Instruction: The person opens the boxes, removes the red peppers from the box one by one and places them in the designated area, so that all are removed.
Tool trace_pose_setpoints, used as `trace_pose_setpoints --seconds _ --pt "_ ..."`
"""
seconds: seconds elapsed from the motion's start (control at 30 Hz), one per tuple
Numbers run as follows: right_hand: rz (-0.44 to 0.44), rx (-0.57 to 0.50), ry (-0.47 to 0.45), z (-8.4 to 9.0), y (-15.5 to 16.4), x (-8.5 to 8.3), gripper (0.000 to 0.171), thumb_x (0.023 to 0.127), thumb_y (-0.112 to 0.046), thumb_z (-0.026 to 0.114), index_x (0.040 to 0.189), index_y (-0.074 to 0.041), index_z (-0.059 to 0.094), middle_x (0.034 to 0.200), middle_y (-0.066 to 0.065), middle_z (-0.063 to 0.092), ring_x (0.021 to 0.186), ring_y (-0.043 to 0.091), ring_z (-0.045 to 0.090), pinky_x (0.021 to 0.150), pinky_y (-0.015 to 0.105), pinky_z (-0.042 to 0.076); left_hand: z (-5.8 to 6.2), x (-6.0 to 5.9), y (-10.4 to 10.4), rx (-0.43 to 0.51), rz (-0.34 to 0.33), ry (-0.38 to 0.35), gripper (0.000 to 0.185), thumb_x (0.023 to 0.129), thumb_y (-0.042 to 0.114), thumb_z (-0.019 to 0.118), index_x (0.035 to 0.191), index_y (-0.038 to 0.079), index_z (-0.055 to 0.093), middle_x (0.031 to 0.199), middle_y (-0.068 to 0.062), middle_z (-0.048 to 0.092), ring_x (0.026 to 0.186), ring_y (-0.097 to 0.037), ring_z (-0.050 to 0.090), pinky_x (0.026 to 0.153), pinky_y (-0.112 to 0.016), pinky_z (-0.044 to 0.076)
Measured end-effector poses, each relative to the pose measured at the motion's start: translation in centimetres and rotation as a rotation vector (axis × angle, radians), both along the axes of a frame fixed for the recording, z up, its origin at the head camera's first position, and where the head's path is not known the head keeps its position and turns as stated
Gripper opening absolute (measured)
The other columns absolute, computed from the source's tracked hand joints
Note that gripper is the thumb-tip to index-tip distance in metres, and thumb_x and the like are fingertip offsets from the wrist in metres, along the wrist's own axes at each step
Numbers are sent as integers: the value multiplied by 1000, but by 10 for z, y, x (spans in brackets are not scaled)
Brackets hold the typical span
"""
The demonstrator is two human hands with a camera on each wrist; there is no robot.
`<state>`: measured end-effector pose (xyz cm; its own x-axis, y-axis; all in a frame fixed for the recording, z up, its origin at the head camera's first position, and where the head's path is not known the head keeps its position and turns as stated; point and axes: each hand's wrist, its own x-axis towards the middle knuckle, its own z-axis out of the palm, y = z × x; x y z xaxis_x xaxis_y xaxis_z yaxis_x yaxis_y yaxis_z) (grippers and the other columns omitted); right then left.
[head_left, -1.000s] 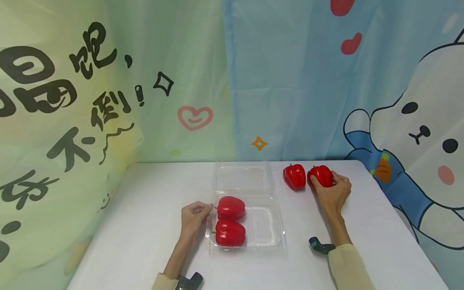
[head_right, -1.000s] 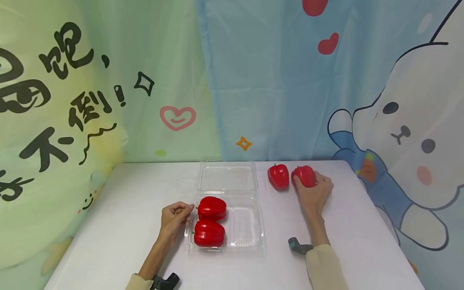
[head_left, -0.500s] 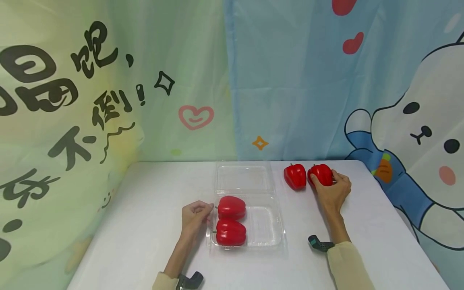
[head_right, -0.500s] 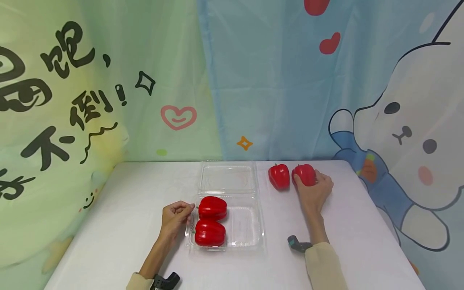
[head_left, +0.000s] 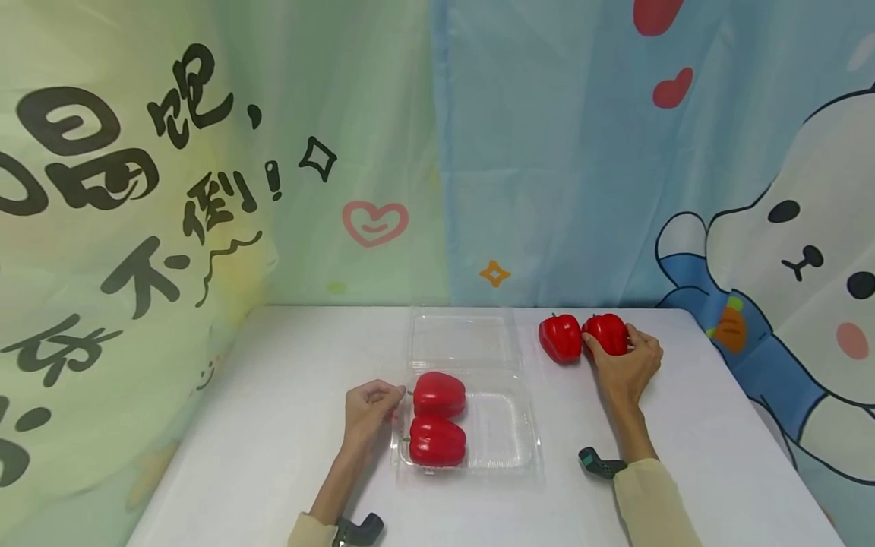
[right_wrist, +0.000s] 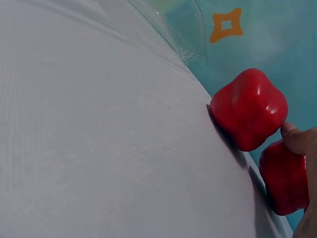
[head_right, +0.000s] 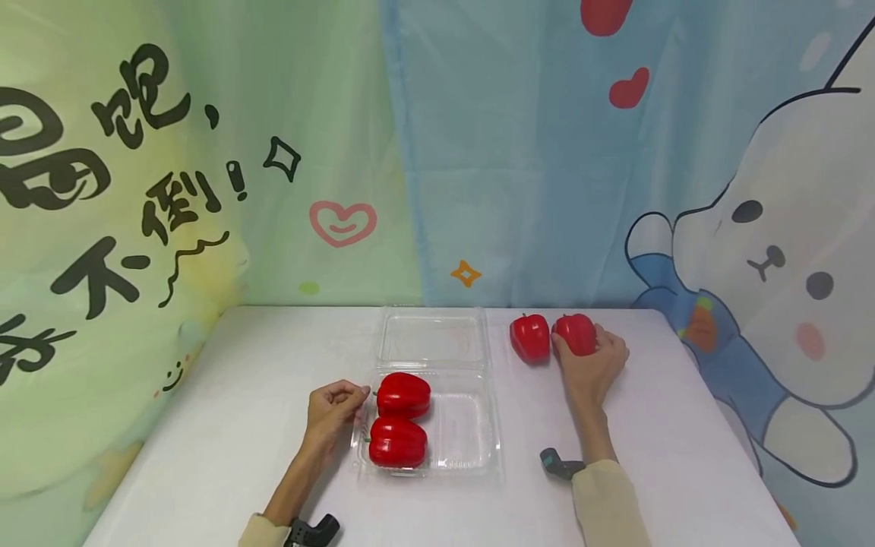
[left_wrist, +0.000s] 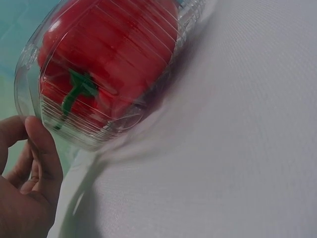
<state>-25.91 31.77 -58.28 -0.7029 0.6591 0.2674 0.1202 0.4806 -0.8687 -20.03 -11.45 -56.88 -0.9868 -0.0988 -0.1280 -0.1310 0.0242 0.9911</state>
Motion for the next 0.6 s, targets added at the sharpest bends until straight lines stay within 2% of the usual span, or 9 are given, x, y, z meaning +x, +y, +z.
trace_pose_setpoints --seconds 0.2,0.43,0.6 --pt "-22 -5 -5 0 -1 1 80 95 -35 86 160 -5 51 158 21 48 154 33 40 116 68 51 0 0 0 -18 -5 0 18 98 14 80 94 -3 76 69 -7 71 59 -11 64 61 -20 54" --pt "-49 -30 21 2 -2 0 68 105 -42 71 158 -3 55 153 23 52 142 33 47 114 59 50 3 1 1 8 -12 17 18 98 12 80 93 -5 75 68 -8 70 56 -10 63 60 -20 54" --pt "-37 -42 15 1 -1 -2 66 108 -46 64 158 -4 55 154 23 52 143 34 48 117 57 48 3 0 1 5 -23 18 18 99 11 79 92 -5 74 65 -3 68 55 -9 61 59 -19 53"
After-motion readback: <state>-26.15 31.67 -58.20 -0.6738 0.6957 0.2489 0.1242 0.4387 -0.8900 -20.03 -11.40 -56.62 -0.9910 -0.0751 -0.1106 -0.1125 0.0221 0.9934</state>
